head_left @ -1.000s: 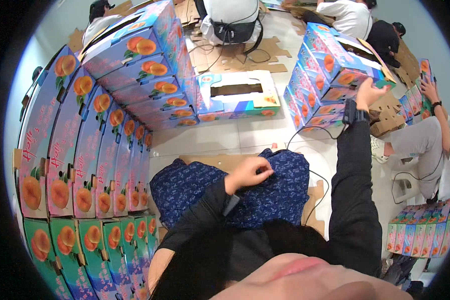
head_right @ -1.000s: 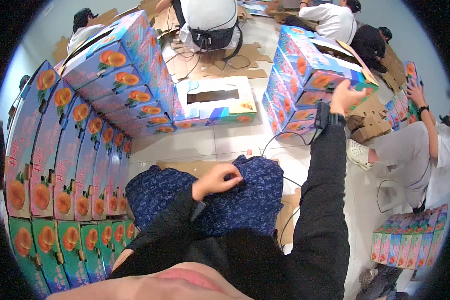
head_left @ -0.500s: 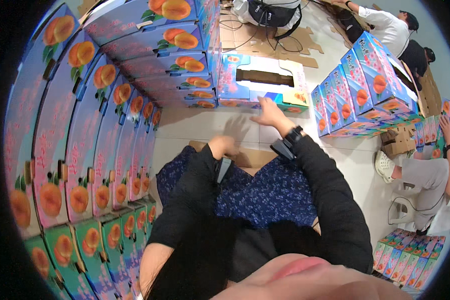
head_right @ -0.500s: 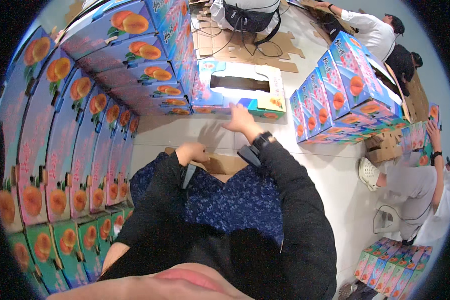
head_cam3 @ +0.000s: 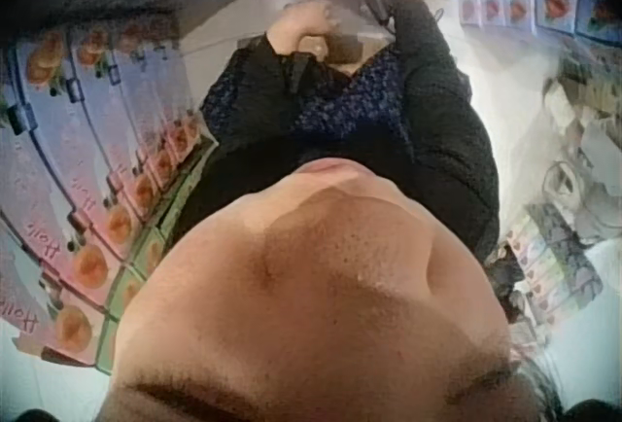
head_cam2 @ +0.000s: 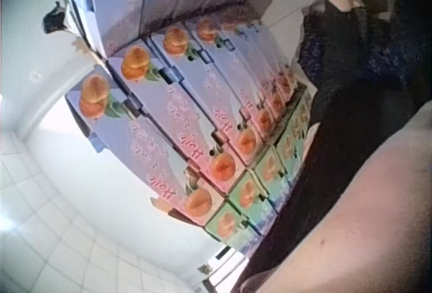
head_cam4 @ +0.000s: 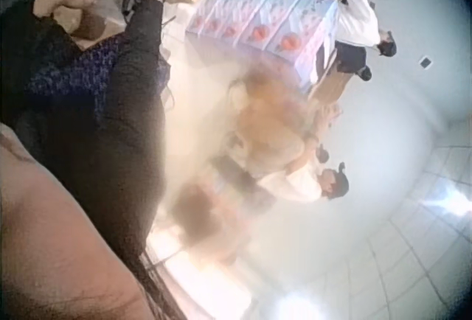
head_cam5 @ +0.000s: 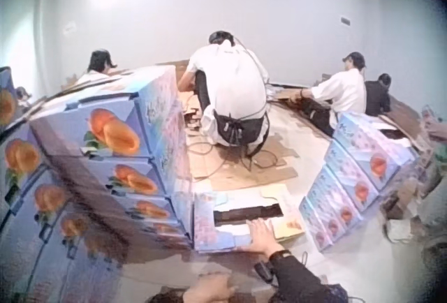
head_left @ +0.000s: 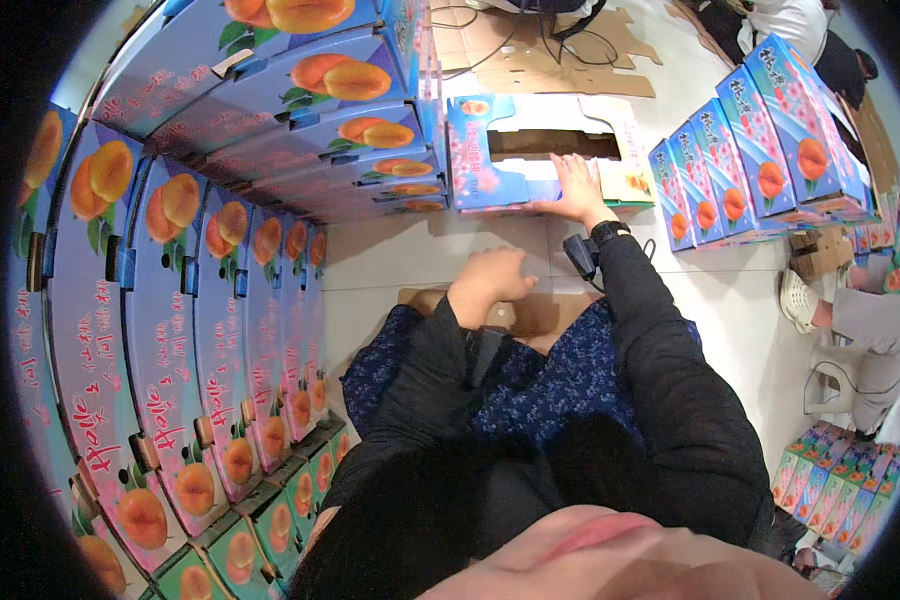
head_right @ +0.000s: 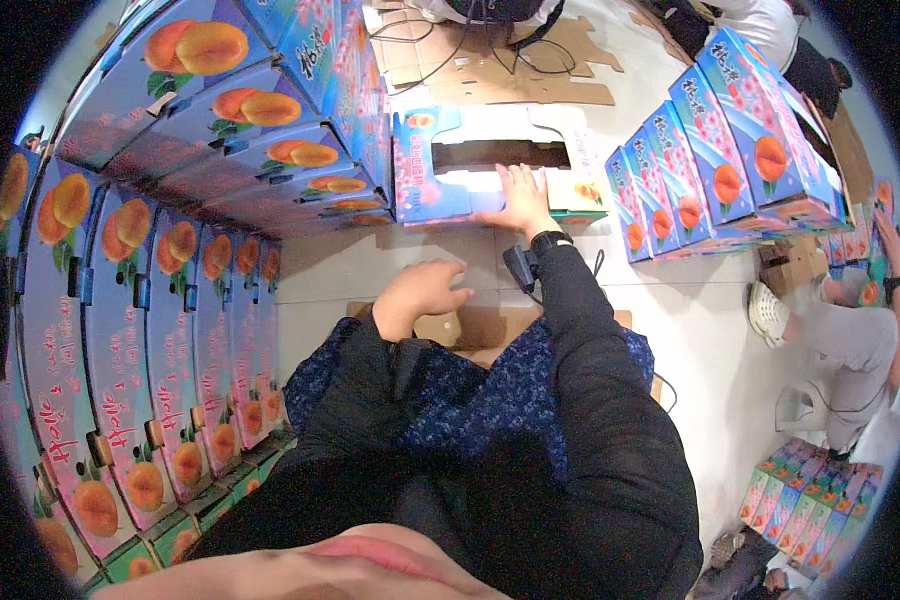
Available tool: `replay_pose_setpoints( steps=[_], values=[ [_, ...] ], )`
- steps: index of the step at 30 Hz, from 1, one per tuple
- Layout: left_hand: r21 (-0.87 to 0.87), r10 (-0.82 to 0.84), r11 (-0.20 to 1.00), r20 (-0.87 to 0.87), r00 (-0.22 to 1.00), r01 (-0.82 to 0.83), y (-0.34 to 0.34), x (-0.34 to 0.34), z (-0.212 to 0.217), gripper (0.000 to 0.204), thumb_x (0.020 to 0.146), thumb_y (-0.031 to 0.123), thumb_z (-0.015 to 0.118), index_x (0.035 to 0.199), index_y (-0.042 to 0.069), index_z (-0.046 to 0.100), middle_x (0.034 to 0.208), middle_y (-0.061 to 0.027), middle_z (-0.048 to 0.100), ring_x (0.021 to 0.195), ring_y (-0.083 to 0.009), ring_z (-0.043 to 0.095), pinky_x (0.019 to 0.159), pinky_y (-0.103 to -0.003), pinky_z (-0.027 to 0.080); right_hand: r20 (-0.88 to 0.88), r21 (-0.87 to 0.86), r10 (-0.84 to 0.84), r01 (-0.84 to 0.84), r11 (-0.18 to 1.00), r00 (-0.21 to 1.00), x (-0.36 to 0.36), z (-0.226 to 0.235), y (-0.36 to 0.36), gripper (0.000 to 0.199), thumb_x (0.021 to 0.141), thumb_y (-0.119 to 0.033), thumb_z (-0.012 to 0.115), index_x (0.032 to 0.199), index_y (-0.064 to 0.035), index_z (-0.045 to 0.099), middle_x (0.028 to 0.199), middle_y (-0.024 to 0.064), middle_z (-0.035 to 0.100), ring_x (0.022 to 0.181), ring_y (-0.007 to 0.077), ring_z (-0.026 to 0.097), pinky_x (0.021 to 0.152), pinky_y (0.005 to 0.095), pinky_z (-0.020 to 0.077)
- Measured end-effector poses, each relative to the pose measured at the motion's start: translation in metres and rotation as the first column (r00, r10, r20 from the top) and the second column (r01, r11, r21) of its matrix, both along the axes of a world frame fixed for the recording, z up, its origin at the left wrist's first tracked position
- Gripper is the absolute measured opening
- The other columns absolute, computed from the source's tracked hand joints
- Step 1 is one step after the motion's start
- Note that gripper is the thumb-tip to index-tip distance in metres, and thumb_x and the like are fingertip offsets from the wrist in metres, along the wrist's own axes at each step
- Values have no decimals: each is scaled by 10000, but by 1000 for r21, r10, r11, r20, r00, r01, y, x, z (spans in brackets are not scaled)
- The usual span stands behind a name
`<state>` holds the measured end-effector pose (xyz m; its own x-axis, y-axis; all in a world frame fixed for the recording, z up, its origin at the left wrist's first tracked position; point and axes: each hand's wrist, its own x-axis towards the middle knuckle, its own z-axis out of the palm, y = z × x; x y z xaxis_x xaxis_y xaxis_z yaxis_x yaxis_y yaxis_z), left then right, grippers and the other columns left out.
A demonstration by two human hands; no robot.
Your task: The recorder is assembling and stacking fruit boxes in a factory setting.
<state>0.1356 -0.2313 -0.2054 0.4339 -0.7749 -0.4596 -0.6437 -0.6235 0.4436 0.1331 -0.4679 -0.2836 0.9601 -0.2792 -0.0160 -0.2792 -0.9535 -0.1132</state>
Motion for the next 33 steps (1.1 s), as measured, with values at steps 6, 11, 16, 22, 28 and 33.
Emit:
replay_pose_setpoints(
  steps=[6, 11, 16, 22, 28, 33],
  values=[
    [-113, 23, 993, -1, 1000, -23, 6, -4, -13, 488, 802, 403, 561, 1156, 67, 561, 1158, -177, 571, 1086, -338, 524, 902, -418, 426, 1, 10, -33, 33, 999, 999, -32, 3, 8, 1119, 553, -734, 636, 1387, -66, 301, 1387, 182, 351, 1339, 332, 236, 1096, 511, 81],
    [-269, 76, 961, 52, 996, -59, 16, -9, -35, 453, 752, 415, 592, 999, 37, 611, 968, -195, 633, 919, -363, 589, 807, -459, 455, -33, 17, -22, 22, 1000, 999, -38, 0, 0, 1224, 540, -760, 632, 1432, -59, 174, 1473, 195, 185, 1386, 329, 89, 1098, 514, 39],
    [-264, 107, 956, -78, 991, -125, 23, 3, -1, 412, 834, 372, 486, 1017, 23, 607, 1027, -214, 608, 966, -375, 567, 842, -453, 439, 25, 309, -39, 30, 951, 999, -14, 28, 38, 1315, 568, -663, 709, 1421, 16, -26, 1484, 233, 46, 1381, 371, 21, 1086, 524, 46],
    [-356, 357, 858, -104, 928, -369, 59, 39, 29, 383, 895, 291, 372, 981, -12, 589, 1020, -244, 592, 976, -415, 538, 853, -465, 420, 824, 149, 189, -526, 837, 535, 32, 179, 146, 1071, 688, -343, 740, 1406, 53, 51, 1452, 250, 126, 1334, 384, 145, 1080, 466, 136],
    [-425, 524, 741, -120, 843, -520, 95, 38, 46, 357, 894, 307, 404, 1007, 28, 596, 1046, -209, 596, 1001, -387, 539, 857, -451, 427, 745, -643, 667, -271, 716, -7, 53, 354, 213, 756, 670, -246, 748, 1315, -58, 401, 1404, 176, 297, 1300, 377, 250, 1050, 472, 203],
    [-425, 554, 707, -161, 816, -564, 98, 28, 59, 306, 869, 275, 474, 1015, 38, 602, 1024, -206, 602, 987, -380, 546, 845, -432, 439, 669, -638, 717, -343, 689, 196, 97, 362, 223, 713, 658, -296, 678, 1267, -18, 433, 1272, 236, 406, 1219, 417, 343, 1031, 509, 236]
  ],
)
